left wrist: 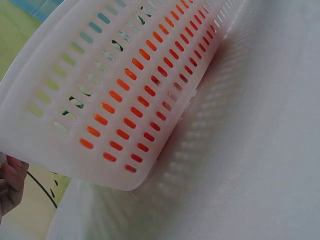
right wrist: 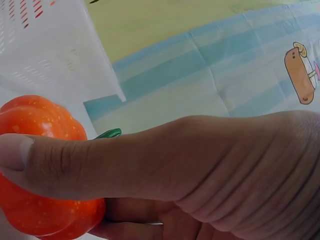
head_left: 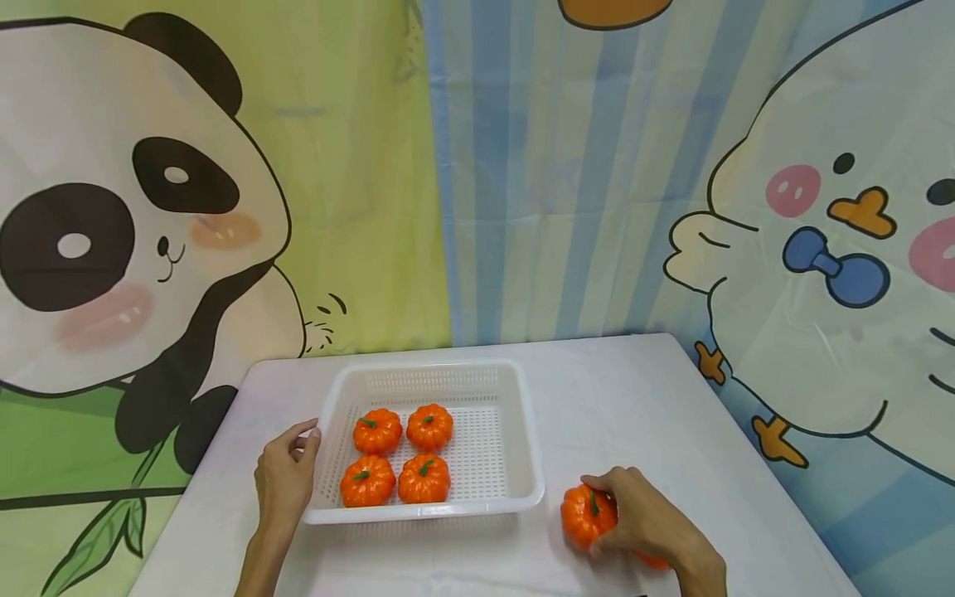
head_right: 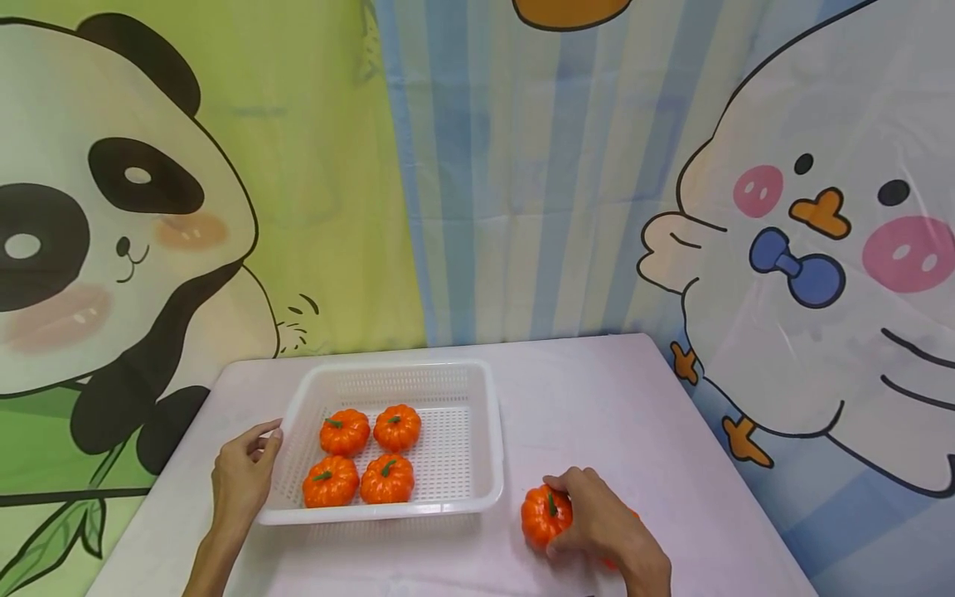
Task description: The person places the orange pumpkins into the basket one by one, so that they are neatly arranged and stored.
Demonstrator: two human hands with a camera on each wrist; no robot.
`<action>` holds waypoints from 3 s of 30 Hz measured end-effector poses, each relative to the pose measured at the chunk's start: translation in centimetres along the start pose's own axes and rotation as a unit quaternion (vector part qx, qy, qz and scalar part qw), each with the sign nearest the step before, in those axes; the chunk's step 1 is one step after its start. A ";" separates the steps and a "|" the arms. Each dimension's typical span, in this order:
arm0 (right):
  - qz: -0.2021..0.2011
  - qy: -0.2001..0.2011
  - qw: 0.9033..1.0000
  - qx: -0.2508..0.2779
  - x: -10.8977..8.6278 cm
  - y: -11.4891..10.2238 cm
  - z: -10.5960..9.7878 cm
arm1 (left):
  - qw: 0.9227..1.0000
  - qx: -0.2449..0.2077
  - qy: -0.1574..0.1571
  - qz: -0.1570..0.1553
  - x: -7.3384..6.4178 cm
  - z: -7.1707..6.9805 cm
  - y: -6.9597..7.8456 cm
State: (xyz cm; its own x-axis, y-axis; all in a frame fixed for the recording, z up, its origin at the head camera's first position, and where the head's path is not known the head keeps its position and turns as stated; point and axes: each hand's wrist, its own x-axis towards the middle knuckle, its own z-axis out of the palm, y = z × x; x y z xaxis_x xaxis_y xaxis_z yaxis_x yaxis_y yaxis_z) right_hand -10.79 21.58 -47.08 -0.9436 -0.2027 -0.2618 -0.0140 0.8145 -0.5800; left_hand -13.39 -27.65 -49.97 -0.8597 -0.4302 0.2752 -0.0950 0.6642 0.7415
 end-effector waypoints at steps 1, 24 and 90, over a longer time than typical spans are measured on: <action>-0.004 -0.001 1.000 0.000 0.0 -0.1 -0.1 | 1.000 0.001 0.001 -0.001 0.0 0.0 0.0; 0.012 0.007 1.000 -0.004 -0.1 -1.7 -1.2 | 1.000 0.003 0.002 0.003 0.0 -0.1 0.0; -0.052 0.008 0.998 -0.028 -1.2 -5.2 -4.3 | 1.000 0.001 0.001 -0.002 0.0 0.1 -0.2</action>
State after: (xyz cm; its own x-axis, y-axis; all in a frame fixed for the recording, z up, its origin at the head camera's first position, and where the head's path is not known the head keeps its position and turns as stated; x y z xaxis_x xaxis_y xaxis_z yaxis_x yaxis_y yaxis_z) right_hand -11.05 19.92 -40.45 -0.9414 -0.2787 -0.1899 -0.1299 0.8193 -0.5585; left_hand -13.45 -27.71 -50.15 -0.8587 -0.4339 0.2726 -0.0996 0.6632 0.7418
